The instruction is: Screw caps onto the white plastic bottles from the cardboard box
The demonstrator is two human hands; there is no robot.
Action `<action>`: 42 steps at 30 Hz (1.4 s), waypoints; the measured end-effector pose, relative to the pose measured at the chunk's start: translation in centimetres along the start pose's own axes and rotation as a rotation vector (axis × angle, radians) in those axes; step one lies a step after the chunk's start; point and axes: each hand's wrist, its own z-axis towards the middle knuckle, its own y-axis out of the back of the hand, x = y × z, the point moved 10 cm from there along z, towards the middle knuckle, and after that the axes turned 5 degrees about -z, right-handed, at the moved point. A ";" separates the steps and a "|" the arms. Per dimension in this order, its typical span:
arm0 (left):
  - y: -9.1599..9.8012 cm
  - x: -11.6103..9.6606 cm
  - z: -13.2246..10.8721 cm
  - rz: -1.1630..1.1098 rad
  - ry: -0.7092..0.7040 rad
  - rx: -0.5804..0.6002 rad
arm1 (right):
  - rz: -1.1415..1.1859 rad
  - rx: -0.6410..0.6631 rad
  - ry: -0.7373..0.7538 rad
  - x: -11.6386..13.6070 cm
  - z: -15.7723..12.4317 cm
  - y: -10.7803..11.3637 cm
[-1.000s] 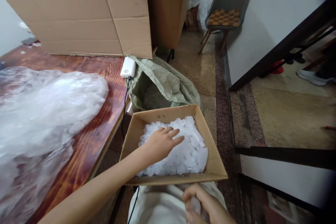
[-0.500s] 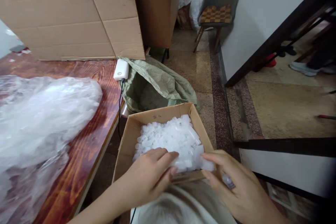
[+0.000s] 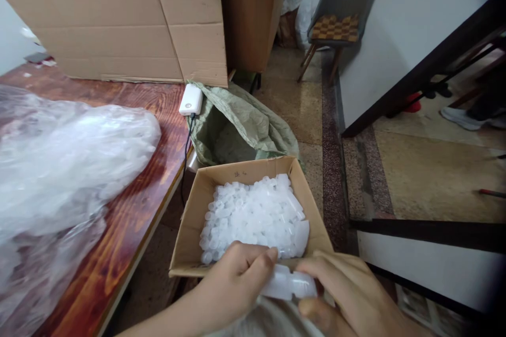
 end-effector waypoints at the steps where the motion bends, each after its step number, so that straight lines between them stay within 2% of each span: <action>1: 0.3 -0.6 0.0 0.078 -0.062 -0.041 | 0.057 0.050 -0.062 -0.5 -0.1 -0.6; 3: 0.9 -1.4 -0.1 0.190 -0.139 -0.097 | 0.101 0.092 -0.110 -0.9 -0.5 -1.1; 4: 1.1 -1.6 -0.2 0.215 -0.154 -0.111 | 0.076 0.059 -0.095 -0.9 -0.7 -0.8; 7: 1.7 -2.0 -0.3 0.236 -0.180 -0.125 | -0.051 -0.091 0.095 0.1 -1.2 1.0; 8: 1.8 -2.2 -0.4 0.240 -0.189 -0.123 | -0.075 -0.080 0.160 0.5 -1.3 1.0; 10: 1.8 -2.5 -0.6 0.248 -0.201 -0.104 | -0.075 0.043 0.213 0.4 -1.1 0.1; 12: 1.8 -2.8 -0.8 0.263 -0.198 -0.092 | -0.062 0.099 0.203 0.0 -0.8 0.0; 14: 1.7 -3.1 -1.0 0.276 -0.195 -0.090 | -0.068 0.057 0.230 0.2 -0.6 0.7; 19: 1.7 -3.5 -1.3 0.274 -0.170 -0.086 | -0.111 0.055 0.255 0.5 -0.5 0.9; 22: 1.3 -2.8 -1.1 0.224 -0.122 -0.046 | -0.158 -0.041 0.352 2.1 -0.4 1.6; 24: 0.8 -2.2 -0.8 0.173 -0.077 -0.018 | -0.168 -0.033 0.383 3.1 0.0 1.2; 26: 0.7 -2.2 -0.7 0.188 -0.101 -0.038 | -0.108 0.003 0.272 2.6 0.9 0.7; 30: 1.2 -4.0 -1.3 0.387 -0.314 -0.156 | 0.211 0.215 -0.055 -0.5 1.3 -1.7; 32: 1.6 -3.9 -1.3 0.394 -0.298 -0.179 | 0.213 0.206 -0.055 -1.0 1.2 -1.3; 35: 2.0 -2.9 -0.7 0.339 -0.189 -0.151 | 0.038 0.061 0.126 0.2 1.1 0.7; 37: 1.8 -2.7 -0.4 0.325 -0.159 -0.119 | 0.017 0.056 0.165 0.9 1.1 0.8; 40: 1.6 -2.7 -0.4 0.352 -0.168 -0.127 | 0.159 0.169 -0.022 0.0 1.2 -0.8; 42: 1.3 -3.0 -0.8 0.406 -0.223 -0.147 | 0.278 0.250 -0.164 -0.6 0.9 -2.3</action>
